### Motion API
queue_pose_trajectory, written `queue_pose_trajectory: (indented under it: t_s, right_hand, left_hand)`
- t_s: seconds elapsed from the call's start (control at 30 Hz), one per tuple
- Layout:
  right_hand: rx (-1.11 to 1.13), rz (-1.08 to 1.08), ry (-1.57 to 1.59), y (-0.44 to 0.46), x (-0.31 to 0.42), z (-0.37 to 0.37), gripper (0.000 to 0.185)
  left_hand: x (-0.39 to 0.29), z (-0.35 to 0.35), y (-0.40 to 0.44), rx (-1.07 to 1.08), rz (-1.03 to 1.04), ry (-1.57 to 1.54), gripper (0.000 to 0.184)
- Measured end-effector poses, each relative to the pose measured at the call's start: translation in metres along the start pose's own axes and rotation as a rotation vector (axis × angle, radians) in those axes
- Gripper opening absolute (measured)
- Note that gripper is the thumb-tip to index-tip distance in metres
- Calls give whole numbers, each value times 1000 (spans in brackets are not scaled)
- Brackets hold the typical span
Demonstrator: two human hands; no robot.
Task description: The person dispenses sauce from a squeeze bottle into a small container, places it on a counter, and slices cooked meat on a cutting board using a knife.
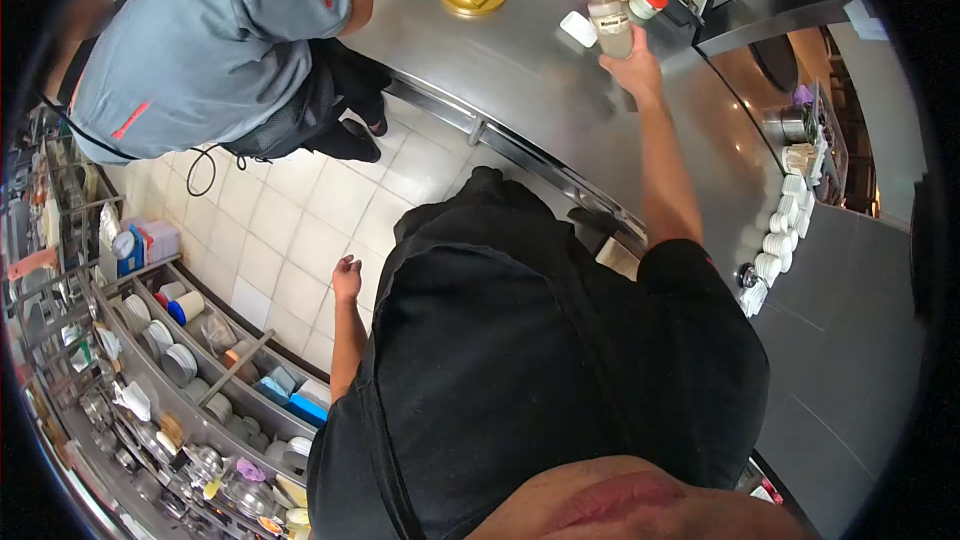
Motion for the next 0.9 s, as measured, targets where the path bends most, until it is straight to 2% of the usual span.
queue_pose_trajectory:
  t_s: [0.13, 0.23, 0.43, 0.53, 0.77, 0.9]
  right_hand:
    - [119, 58, -278, 22, -51, -10, 93]
    - [236, 109, -397, 27, -59, -14, 91]
    - [290, 115, -415, 41, -69, -7, 90]
    - [293, 142, -424, 44, -68, -6, 89]
    - [280, 137, -505, 46, -58, -10, 83]
    - [255, 133, -622, 54, -56, -15, 78]
  left_hand:
    - [9, 11, 5, 38, 9, 1, 37]
    - [10, 19, 1, 67, 21, 73, 37]
    - [-12, 17, -9, 54, -96, 214, 36]
    - [3, 17, 2, 65, -44, 8, 36]
    - [47, 18, 16, 80, -37, -150, 33]
    - [-4, 22, -18, 58, -40, 36, 34]
Point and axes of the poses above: each hand's wrist, its own y-axis towards the middle knuckle, its own z-axis out of the palm, x = y × z, the point moved 2 cm from there along y, towards the middle knuckle, and after that the axes turned 15 degrees about x, right-handed, at the moved point
